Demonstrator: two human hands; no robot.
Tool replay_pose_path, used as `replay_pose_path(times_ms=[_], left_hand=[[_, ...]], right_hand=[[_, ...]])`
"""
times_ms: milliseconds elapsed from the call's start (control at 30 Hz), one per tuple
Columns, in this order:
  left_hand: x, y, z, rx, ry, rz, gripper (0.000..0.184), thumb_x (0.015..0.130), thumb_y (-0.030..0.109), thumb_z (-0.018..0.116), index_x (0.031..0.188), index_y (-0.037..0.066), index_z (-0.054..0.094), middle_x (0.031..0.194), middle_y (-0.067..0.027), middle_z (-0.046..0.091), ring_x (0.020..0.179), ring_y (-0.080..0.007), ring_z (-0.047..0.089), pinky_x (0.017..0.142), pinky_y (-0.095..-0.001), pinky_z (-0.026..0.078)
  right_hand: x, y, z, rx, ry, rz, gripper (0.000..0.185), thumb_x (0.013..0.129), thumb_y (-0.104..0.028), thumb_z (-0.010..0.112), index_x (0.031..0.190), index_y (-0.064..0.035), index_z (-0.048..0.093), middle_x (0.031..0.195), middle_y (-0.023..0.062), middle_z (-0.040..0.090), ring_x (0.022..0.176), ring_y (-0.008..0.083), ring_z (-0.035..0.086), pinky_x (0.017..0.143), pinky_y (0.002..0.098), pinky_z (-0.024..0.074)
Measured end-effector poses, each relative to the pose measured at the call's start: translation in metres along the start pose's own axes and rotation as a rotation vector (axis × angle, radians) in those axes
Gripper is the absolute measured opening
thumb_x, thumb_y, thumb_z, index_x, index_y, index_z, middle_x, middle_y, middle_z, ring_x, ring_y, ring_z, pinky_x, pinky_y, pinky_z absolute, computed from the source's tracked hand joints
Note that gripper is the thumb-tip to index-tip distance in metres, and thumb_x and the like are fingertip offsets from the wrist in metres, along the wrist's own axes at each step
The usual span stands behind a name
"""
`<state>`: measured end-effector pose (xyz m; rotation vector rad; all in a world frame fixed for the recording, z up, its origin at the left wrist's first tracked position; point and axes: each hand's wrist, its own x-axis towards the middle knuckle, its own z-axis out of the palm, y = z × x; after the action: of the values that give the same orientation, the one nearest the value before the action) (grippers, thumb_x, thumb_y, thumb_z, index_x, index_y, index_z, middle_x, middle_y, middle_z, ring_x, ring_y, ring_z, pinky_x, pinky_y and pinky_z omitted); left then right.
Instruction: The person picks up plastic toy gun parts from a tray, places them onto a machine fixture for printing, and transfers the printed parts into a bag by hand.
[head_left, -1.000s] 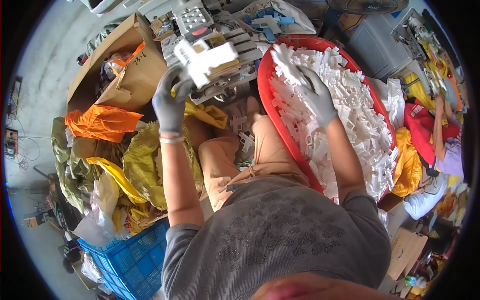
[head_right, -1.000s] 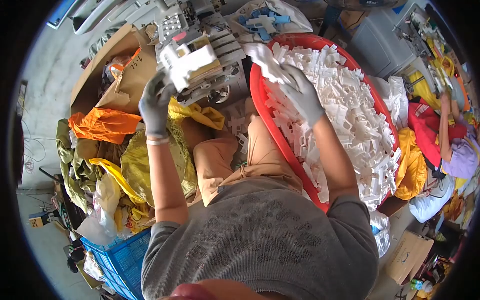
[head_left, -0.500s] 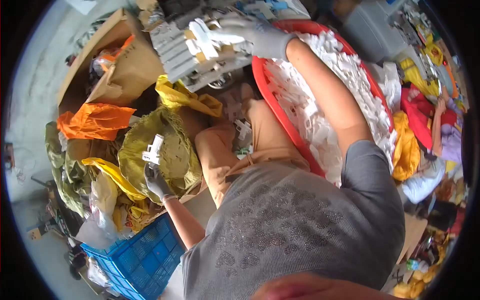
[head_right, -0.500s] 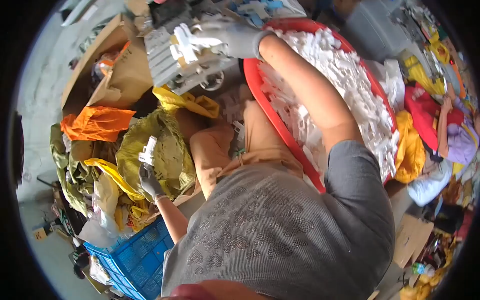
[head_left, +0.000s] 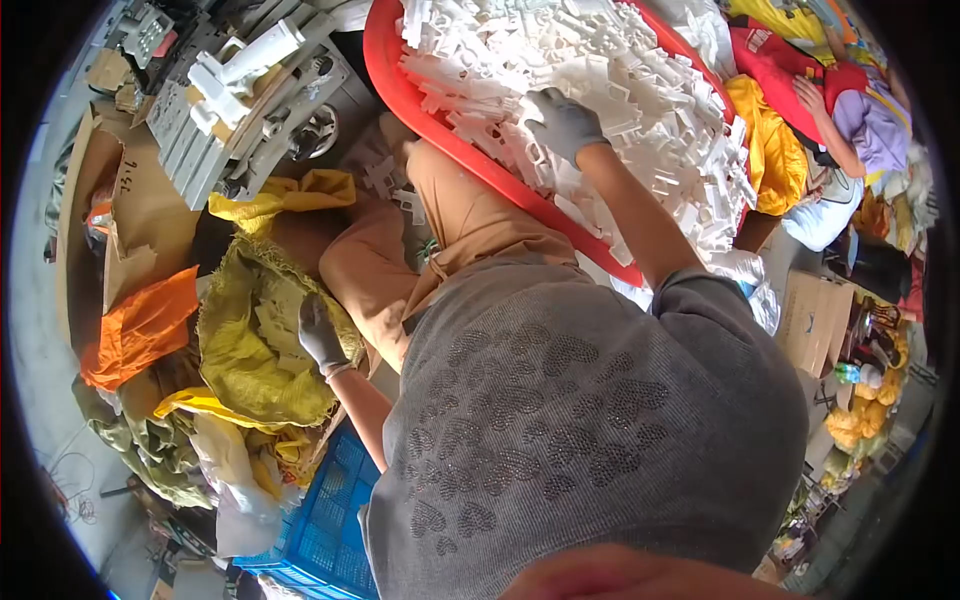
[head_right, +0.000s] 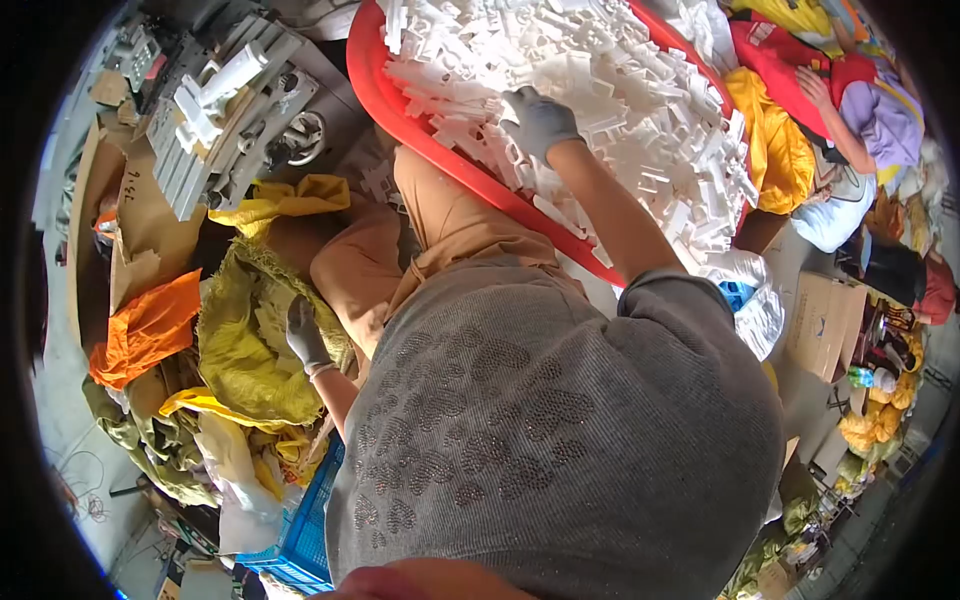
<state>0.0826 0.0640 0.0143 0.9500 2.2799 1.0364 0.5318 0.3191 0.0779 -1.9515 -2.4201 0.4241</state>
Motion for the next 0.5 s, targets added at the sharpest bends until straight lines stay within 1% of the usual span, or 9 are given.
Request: replay_pose_path(times_ms=[33,100,167,233,300,367,400,433,500], left_hand=[[0.000,0.005,0.002,0.005,0.005,-0.002,0.030,0.091,0.019,0.057,0.110,-0.003,0.063,0.107,-0.0126,0.067,0.095,-0.0212,0.064,0.084,-0.0315,0.050],[0.000,0.015,0.008,0.031,-0.065,0.025,0.031,0.091,0.022,0.057,0.109,-0.002,0.064,0.107,-0.0123,0.067,0.095,-0.0212,0.064,0.083,-0.0317,0.050],[-0.001,0.025,0.009,0.066,-0.070,0.018,0.031,0.091,0.023,0.057,0.109,-0.001,0.065,0.107,-0.0122,0.067,0.095,-0.0213,0.064,0.084,-0.0316,0.049],[0.001,0.031,0.007,0.069,-0.059,0.023,0.031,0.090,0.023,0.058,0.109,-0.001,0.065,0.107,-0.0124,0.067,0.095,-0.0216,0.064,0.083,-0.0317,0.049],[0.001,0.032,0.001,0.091,-0.032,0.054,0.030,0.090,0.022,0.058,0.109,0.000,0.065,0.107,-0.0122,0.067,0.095,-0.0220,0.064,0.083,-0.0320,0.049],[-0.004,0.034,-0.005,0.115,-0.004,0.073,0.030,0.090,0.021,0.057,0.109,0.000,0.065,0.107,-0.0121,0.067,0.095,-0.0223,0.064,0.083,-0.0323,0.049],[-0.007,0.036,-0.007,0.118,-0.012,0.059,0.030,0.090,0.021,0.057,0.109,0.000,0.065,0.107,-0.0122,0.067,0.095,-0.0230,0.064,0.083,-0.0332,0.050],[-0.010,0.037,-0.009,0.120,-0.017,0.043,0.030,0.090,0.021,0.057,0.109,0.000,0.065,0.107,-0.0124,0.067,0.095,-0.0237,0.064,0.083,-0.0341,0.050],[-0.013,0.029,-0.009,0.204,0.019,0.021,0.031,0.089,0.026,0.057,0.107,0.002,0.066,0.106,-0.0152,0.067,0.093,-0.0273,0.065,0.081,-0.0364,0.050]], right_hand=[[0.003,0.002,0.003,0.005,-0.002,-0.006,0.047,0.089,-0.039,0.049,0.131,-0.0168,0.045,0.126,0.0112,0.052,0.109,0.0294,0.056,0.091,0.0417,0.0457],[0.014,0.007,0.009,0.062,0.021,0.115,0.051,0.090,-0.043,0.046,0.133,-0.0174,0.041,0.126,0.0115,0.051,0.110,0.0292,0.056,0.090,0.0421,0.0460],[0.036,0.012,0.021,0.023,0.001,0.098,0.049,0.089,-0.043,0.045,0.130,-0.0159,0.046,0.123,0.0126,0.055,0.108,0.0301,0.057,0.090,0.0425,0.0463],[0.055,0.006,0.020,-0.144,-0.380,0.060,0.047,0.086,-0.039,0.051,0.127,-0.0172,0.050,0.116,0.0135,0.060,0.104,0.0330,0.059,0.088,0.0438,0.0464],[0.057,0.001,0.004,-0.076,-0.349,-0.016,0.044,0.085,-0.037,0.053,0.123,-0.0147,0.053,0.112,0.0150,0.063,0.102,0.0338,0.060,0.086,0.0422,0.0471],[0.053,-0.010,-0.016,0.307,-0.122,0.026,0.043,0.083,-0.034,0.054,0.122,-0.0146,0.054,0.113,0.0202,0.060,0.100,0.0335,0.061,0.084,0.0408,0.0487],[0.050,-0.009,-0.014,0.392,0.101,-0.065,0.041,0.081,-0.030,0.058,0.118,-0.0144,0.054,0.110,0.0217,0.061,0.098,0.0345,0.060,0.083,0.0414,0.0485],[0.047,-0.003,-0.006,0.395,0.093,-0.082,0.041,0.081,-0.030,0.058,0.118,-0.0144,0.054,0.110,0.0217,0.061,0.098,0.0345,0.060,0.083,0.0414,0.0485],[0.045,0.004,0.019,0.460,0.242,-0.169,0.039,0.081,-0.027,0.059,0.117,-0.0139,0.054,0.108,0.0212,0.061,0.097,0.0372,0.060,0.083,0.0425,0.0481]])
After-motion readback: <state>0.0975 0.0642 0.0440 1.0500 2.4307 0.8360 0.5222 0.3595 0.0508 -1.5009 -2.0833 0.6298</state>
